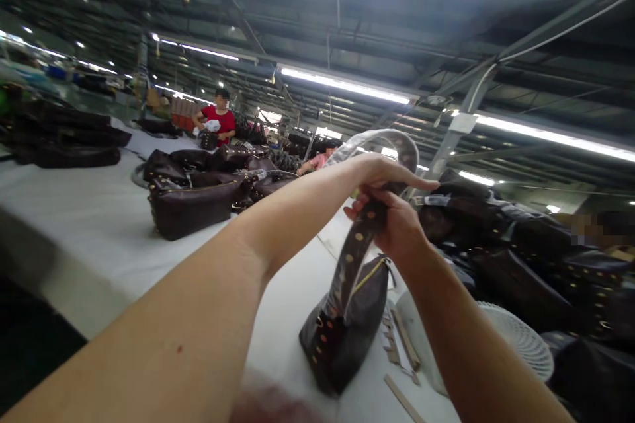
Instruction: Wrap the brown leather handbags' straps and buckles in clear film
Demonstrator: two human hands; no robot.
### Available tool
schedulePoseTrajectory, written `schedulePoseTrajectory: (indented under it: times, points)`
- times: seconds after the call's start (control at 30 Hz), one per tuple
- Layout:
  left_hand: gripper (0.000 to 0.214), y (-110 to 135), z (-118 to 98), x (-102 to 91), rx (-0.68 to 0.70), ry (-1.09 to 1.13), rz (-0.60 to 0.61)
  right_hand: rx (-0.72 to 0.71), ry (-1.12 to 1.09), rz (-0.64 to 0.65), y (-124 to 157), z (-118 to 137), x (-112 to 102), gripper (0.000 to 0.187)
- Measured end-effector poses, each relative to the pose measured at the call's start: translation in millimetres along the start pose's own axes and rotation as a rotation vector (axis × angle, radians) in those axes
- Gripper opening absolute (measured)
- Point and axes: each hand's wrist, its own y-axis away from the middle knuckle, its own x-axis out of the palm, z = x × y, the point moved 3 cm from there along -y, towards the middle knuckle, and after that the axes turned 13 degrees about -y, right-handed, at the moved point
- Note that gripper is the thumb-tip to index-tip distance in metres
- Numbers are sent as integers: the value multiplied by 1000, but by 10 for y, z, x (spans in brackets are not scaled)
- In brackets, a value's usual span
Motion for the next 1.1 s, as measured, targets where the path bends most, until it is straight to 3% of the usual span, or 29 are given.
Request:
schedulePoseTrajectory:
  times: [0.13, 0.17, 0.2, 0.23, 0.27, 0.33, 0.4, 0.47, 0.57, 0.9, 1.1]
  points:
    - [45, 417, 418, 79, 150, 86, -158, -10, -105, -179, -178, 169, -218, 25]
    - [37, 601, 548, 153, 205, 60, -247, -12, -103, -199, -194, 185, -265, 25]
    - [28, 827, 667, 235, 327, -40, -466, -13, -99, -213, -202, 188, -303, 25]
    - [22, 1065, 788, 382, 455, -157, -612, -10, -97, -220, -205, 179, -332, 24]
    - [18, 1286, 919, 582, 555, -251, -665, -5, -100, -228, -206, 163, -353, 24]
    - [13, 1645, 1182, 1036, 654, -347, -654, 3, -113, -246, -212, 131, -374, 25]
    - [11, 1870, 1387, 1434, 655, -382, -685, 13, -128, -268, -225, 116, -380, 28]
    - [12, 1948, 1511, 1701, 586, -349, -749, 27, -136, -283, -241, 116, -376, 31]
    - [19, 1886, 1563, 1873, 498, -269, -802, 33, -133, -289, -246, 129, -367, 31]
    - [13, 1797, 1442, 1877, 490, -406, -974, -35, -98, -302, -223, 187, -426, 28]
    - [14, 1855, 1454, 2024, 523, -591, -1010, -77, -39, -339, -225, 116, -525, 30]
